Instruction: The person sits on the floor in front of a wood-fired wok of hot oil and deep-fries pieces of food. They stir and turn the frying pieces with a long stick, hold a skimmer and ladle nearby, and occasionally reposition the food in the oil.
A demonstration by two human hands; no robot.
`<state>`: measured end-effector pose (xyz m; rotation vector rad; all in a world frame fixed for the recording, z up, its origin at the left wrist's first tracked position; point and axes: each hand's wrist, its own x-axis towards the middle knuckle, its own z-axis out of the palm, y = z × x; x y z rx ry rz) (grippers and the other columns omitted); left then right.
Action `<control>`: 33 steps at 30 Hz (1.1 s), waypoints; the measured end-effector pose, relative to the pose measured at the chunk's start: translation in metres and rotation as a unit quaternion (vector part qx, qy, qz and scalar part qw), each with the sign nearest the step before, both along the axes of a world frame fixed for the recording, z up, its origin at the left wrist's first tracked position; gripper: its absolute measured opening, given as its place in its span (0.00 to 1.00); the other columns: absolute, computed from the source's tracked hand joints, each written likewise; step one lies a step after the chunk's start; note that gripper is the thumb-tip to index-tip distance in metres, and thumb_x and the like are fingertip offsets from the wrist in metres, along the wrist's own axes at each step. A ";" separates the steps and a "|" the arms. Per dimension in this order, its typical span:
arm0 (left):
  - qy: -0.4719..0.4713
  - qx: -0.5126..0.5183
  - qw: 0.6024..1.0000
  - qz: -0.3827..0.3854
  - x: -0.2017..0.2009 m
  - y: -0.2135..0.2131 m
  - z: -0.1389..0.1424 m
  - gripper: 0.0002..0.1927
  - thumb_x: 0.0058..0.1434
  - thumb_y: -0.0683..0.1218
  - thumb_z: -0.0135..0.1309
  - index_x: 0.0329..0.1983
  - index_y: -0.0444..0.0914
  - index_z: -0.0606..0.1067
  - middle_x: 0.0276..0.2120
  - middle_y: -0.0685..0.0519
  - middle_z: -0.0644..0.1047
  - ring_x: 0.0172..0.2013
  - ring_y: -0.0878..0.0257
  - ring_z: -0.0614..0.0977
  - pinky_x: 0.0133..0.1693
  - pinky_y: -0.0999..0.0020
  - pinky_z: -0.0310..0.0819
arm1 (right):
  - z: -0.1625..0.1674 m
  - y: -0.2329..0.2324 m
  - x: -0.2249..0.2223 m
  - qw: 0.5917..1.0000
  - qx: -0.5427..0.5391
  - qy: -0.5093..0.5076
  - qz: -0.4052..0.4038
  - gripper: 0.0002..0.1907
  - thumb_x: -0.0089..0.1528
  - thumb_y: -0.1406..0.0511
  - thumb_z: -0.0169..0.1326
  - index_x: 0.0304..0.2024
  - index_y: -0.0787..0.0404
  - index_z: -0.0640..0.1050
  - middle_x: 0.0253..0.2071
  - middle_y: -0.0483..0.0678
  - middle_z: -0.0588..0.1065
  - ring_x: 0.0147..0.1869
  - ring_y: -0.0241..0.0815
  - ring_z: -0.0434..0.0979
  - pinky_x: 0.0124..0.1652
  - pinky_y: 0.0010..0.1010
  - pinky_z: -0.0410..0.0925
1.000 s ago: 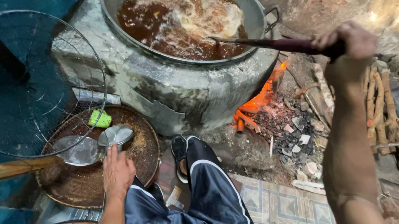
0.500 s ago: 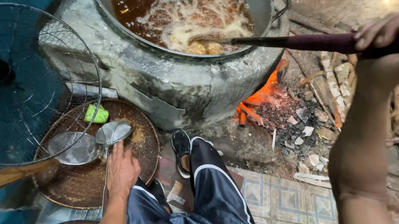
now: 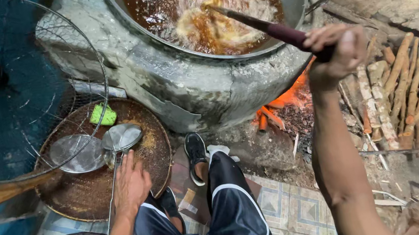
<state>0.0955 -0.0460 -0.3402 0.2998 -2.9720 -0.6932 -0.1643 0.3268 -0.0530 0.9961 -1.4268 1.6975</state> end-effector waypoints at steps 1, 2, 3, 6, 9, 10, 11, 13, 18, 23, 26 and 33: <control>-0.004 0.000 1.000 0.001 0.000 0.000 0.000 0.23 0.61 0.48 0.47 0.56 0.33 0.75 0.72 0.39 0.59 0.72 0.46 0.60 0.69 0.51 0.52 | -0.006 -0.003 -0.007 1.000 0.018 0.002 -0.006 0.11 0.72 0.65 0.40 0.33 0.61 0.63 0.24 0.51 0.67 0.27 0.42 0.71 0.34 0.39 0.75; -0.010 0.004 1.000 0.002 -0.001 0.000 0.000 0.23 0.61 0.48 0.47 0.56 0.33 0.75 0.72 0.39 0.59 0.72 0.46 0.60 0.69 0.51 0.52 | -0.013 -0.006 -0.011 0.999 0.032 -0.004 -0.015 0.12 0.72 0.65 0.40 0.33 0.62 0.64 0.26 0.52 0.68 0.29 0.43 0.73 0.37 0.40 0.75; -0.016 0.008 1.000 0.005 -0.002 0.000 0.001 0.23 0.61 0.48 0.47 0.56 0.33 0.75 0.72 0.40 0.59 0.72 0.47 0.60 0.69 0.51 0.52 | -0.022 -0.013 -0.016 0.999 0.044 -0.010 -0.023 0.12 0.72 0.65 0.39 0.34 0.63 0.65 0.27 0.53 0.69 0.32 0.45 0.74 0.41 0.40 0.75; -0.025 0.008 1.000 0.012 -0.005 0.000 0.005 0.22 0.61 0.48 0.47 0.56 0.34 0.76 0.72 0.41 0.59 0.72 0.47 0.60 0.69 0.52 0.52 | -0.042 -0.032 -0.035 0.996 0.078 -0.032 -0.029 0.13 0.72 0.66 0.39 0.34 0.64 0.67 0.30 0.53 0.72 0.37 0.46 0.76 0.50 0.43 0.74; -0.024 -0.002 1.000 0.011 -0.009 0.002 0.009 0.22 0.60 0.48 0.47 0.56 0.34 0.75 0.72 0.41 0.60 0.71 0.48 0.60 0.69 0.52 0.53 | -0.057 -0.053 -0.059 0.994 0.096 -0.038 -0.028 0.12 0.71 0.66 0.40 0.34 0.65 0.68 0.31 0.52 0.73 0.39 0.45 0.76 0.54 0.43 0.73; -0.025 -0.004 1.000 0.010 -0.008 0.002 0.011 0.23 0.60 0.48 0.47 0.56 0.33 0.75 0.72 0.41 0.60 0.71 0.48 0.60 0.69 0.52 0.53 | -0.062 -0.058 -0.065 0.994 0.100 -0.039 -0.027 0.11 0.71 0.66 0.40 0.34 0.65 0.68 0.31 0.52 0.73 0.39 0.45 0.76 0.55 0.42 0.72; -0.030 0.000 0.999 0.014 -0.008 0.003 0.012 0.23 0.60 0.48 0.47 0.56 0.34 0.75 0.72 0.41 0.59 0.72 0.48 0.60 0.69 0.52 0.53 | -0.066 -0.062 -0.071 0.992 0.114 -0.034 -0.035 0.12 0.71 0.67 0.41 0.34 0.65 0.68 0.31 0.52 0.74 0.39 0.44 0.76 0.55 0.42 0.73; -0.038 0.007 0.999 0.022 -0.008 0.004 0.015 0.22 0.61 0.48 0.47 0.56 0.34 0.76 0.72 0.42 0.59 0.72 0.49 0.60 0.69 0.52 0.53 | -0.072 -0.070 -0.081 0.989 0.139 -0.023 -0.052 0.12 0.71 0.67 0.41 0.33 0.66 0.70 0.31 0.51 0.74 0.38 0.44 0.77 0.55 0.41 0.73; -0.032 0.005 0.999 0.021 -0.008 0.003 0.023 0.24 0.60 0.48 0.46 0.58 0.35 0.75 0.72 0.42 0.59 0.72 0.49 0.60 0.69 0.53 0.52 | -0.072 -0.073 -0.091 0.983 0.173 -0.011 -0.054 0.14 0.70 0.68 0.41 0.31 0.67 0.71 0.31 0.51 0.74 0.38 0.43 0.76 0.54 0.39 0.72; -0.040 -0.002 0.999 0.026 -0.006 0.002 0.028 0.24 0.61 0.48 0.46 0.59 0.36 0.74 0.73 0.42 0.59 0.72 0.49 0.60 0.69 0.54 0.52 | -0.051 -0.066 -0.095 0.985 0.162 -0.023 -0.060 0.15 0.70 0.68 0.41 0.29 0.67 0.70 0.29 0.52 0.74 0.35 0.42 0.75 0.47 0.36 0.71; -0.026 0.003 0.999 0.025 -0.003 0.004 0.029 0.25 0.60 0.47 0.47 0.61 0.36 0.73 0.72 0.42 0.60 0.72 0.49 0.61 0.69 0.53 0.53 | -0.031 -0.062 -0.096 0.990 0.119 -0.062 -0.040 0.15 0.70 0.68 0.41 0.28 0.66 0.68 0.26 0.51 0.73 0.33 0.42 0.75 0.43 0.35 0.71; -0.033 0.003 0.999 0.024 0.000 0.002 0.039 0.23 0.60 0.47 0.47 0.58 0.34 0.74 0.73 0.42 0.58 0.72 0.49 0.59 0.70 0.51 0.50 | 0.020 -0.047 -0.080 0.988 0.123 -0.096 -0.012 0.14 0.69 0.67 0.42 0.27 0.65 0.66 0.24 0.50 0.70 0.29 0.40 0.73 0.39 0.34 0.72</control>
